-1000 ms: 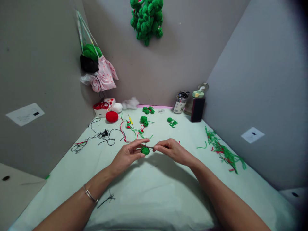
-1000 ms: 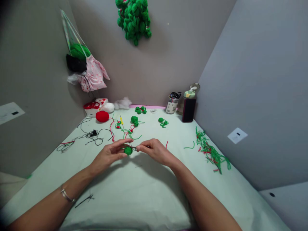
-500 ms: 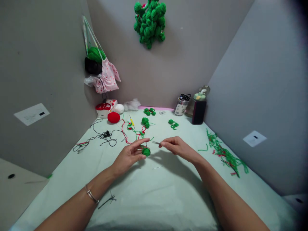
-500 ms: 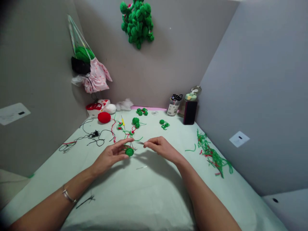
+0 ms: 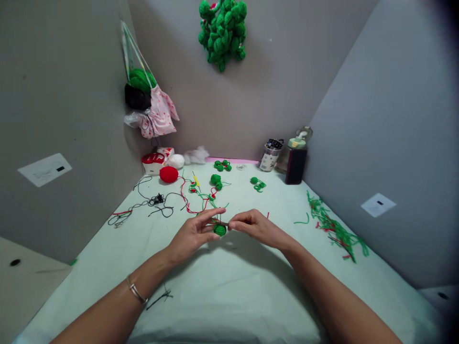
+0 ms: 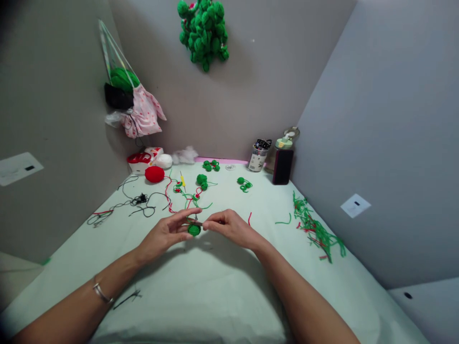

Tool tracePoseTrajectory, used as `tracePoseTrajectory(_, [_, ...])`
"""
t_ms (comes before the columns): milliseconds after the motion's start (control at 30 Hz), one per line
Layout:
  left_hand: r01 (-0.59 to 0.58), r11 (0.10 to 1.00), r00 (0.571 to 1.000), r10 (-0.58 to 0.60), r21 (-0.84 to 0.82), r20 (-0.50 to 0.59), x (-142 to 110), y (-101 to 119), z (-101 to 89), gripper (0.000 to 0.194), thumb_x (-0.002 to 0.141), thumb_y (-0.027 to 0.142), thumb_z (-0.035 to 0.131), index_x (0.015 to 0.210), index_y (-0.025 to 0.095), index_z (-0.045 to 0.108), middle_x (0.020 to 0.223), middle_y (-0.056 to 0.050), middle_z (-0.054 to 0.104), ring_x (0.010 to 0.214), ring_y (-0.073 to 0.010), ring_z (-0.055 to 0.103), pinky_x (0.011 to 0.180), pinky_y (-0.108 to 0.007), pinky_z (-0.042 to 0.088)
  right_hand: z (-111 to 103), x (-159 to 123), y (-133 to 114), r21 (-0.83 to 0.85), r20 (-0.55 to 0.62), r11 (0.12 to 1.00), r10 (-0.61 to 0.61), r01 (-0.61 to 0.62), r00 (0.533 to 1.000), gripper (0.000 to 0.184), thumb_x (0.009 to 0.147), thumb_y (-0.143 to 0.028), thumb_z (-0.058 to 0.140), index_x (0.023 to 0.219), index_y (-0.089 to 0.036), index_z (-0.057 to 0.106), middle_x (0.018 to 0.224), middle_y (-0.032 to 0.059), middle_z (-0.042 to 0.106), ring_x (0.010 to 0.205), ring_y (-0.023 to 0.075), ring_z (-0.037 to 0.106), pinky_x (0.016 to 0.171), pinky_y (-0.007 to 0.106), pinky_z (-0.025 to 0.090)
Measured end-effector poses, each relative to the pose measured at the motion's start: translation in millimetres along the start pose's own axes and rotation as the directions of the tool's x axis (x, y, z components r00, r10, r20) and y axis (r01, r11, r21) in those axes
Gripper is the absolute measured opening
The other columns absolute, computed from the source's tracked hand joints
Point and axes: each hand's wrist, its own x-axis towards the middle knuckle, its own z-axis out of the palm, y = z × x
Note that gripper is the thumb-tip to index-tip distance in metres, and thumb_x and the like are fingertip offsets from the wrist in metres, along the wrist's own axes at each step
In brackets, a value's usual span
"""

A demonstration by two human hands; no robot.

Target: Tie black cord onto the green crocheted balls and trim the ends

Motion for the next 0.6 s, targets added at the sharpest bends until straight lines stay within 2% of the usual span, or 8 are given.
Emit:
tracePoseTrajectory(133, [0.017, 1.0, 1.0, -0.017, 0.003, 0.01, -1, 3, 0.8, 0.063, 0.077, 0.017, 0.073, 0.138, 0.027, 0.058, 0.126, -0.011, 0.062, 0.108, -0.0264, 0.062, 0.096, -0.045, 0.046, -2, -2, -2, -0.015, -0.007, 1.0, 0.005, -0.005, 1.0, 0.047, 0.091, -0.054, 0.055, 0.084, -0.012, 0.073, 0.059, -0.0044, 0.032, 0.058, 0.0089, 0.025, 0.054, 0.025, 0.021])
tracePoseTrajectory(233, [0.02, 0.999, 1.0, -0.02, 0.026, -0.014, -1, 5, -0.1, 0.065, 0.076, 0.019, 0.074, 0.139, 0.026, 0.057, 0.118, -0.01, 0.065, 0.105, -0.0247, 0.061, 0.095, -0.043, 0.045, -12, -3, 2, -0.043, -0.013, 0.998, 0.039, -0.04, 0.999, 0.047, 0.092, -0.055, 0.053, 0.09, -0.012, 0.073, 0.061, -0.0023, 0.043, 0.058, 0.0096, 0.033, 0.053, 0.024, 0.027])
tracePoseTrajectory(300, [0.021, 1.0, 1.0, -0.021, 0.021, -0.023, 0, 5, -1.6, 0.067, 0.075, 0.02, 0.075, 0.139, 0.025, 0.057, 0.112, -0.01, 0.066, 0.103, -0.0236, 0.06, 0.093, -0.041, 0.045, -20, -2, 10, -0.132, -0.082, 0.989, 0.051, -0.061, 0.995, 0.045, 0.092, -0.053, 0.054, 0.094, -0.013, 0.074, 0.069, 0.0014, 0.054, 0.063, 0.012, 0.044, 0.057, 0.025, 0.035])
tracePoseTrajectory(367, [0.039, 0.999, 0.999, -0.039, 0.0, -0.001, 0, 4, -3.3, 0.069, 0.075, 0.02, 0.077, 0.141, 0.025, 0.055, 0.109, -0.009, 0.066, 0.098, -0.0218, 0.06, 0.09, -0.04, 0.045, -24, 0, 17, -0.271, -0.228, 0.961, -0.01, -0.054, 0.974, 0.038, 0.091, -0.048, 0.058, 0.104, -0.016, 0.074, 0.086, 0.0062, 0.064, 0.077, 0.0165, 0.055, 0.069, 0.028, 0.043])
tracePoseTrajectory(433, [0.072, 0.997, 0.996, -0.07, -0.024, 0.054, 0, 2, -4.4, 0.071, 0.074, 0.02, 0.078, 0.141, 0.025, 0.055, 0.106, -0.008, 0.065, 0.091, -0.0194, 0.06, 0.086, -0.038, 0.045, -20, 2, 21, -0.347, -0.312, 0.938, -0.121, 0.005, 0.942, 0.036, 0.09, -0.041, 0.062, 0.119, -0.022, 0.07, 0.102, 0.0083, 0.065, 0.09, 0.0194, 0.059, 0.081, 0.032, 0.046])
tracePoseTrajectory(500, [0.098, 0.994, 0.988, -0.092, -0.046, 0.123, 0, 1, -4.6, 0.07, 0.074, 0.02, 0.078, 0.14, 0.026, 0.056, 0.104, -0.007, 0.066, 0.088, -0.0181, 0.06, 0.083, -0.037, 0.045, -11, 4, 19, -0.314, -0.283, 0.943, -0.203, 0.11, 0.937, 0.038, 0.091, -0.037, 0.062, 0.126, -0.025, 0.066, 0.103, 0.0075, 0.065, 0.091, 0.0187, 0.06, 0.083, 0.033, 0.047])
tracePoseTrajectory(600, [0.112, 0.991, 0.977, -0.096, -0.072, 0.192, -1, 3, -3.7, 0.069, 0.073, 0.019, 0.078, 0.139, 0.026, 0.057, 0.101, -0.007, 0.066, 0.087, -0.0175, 0.059, 0.08, -0.035, 0.045, 3, 6, 13, -0.233, -0.212, 0.952, -0.248, 0.197, 0.945, 0.026, 0.092, -0.034, 0.061, 0.112, -0.022, 0.071, 0.092, 0.0053, 0.068, 0.083, 0.0172, 0.062, 0.083, 0.032, 0.047])
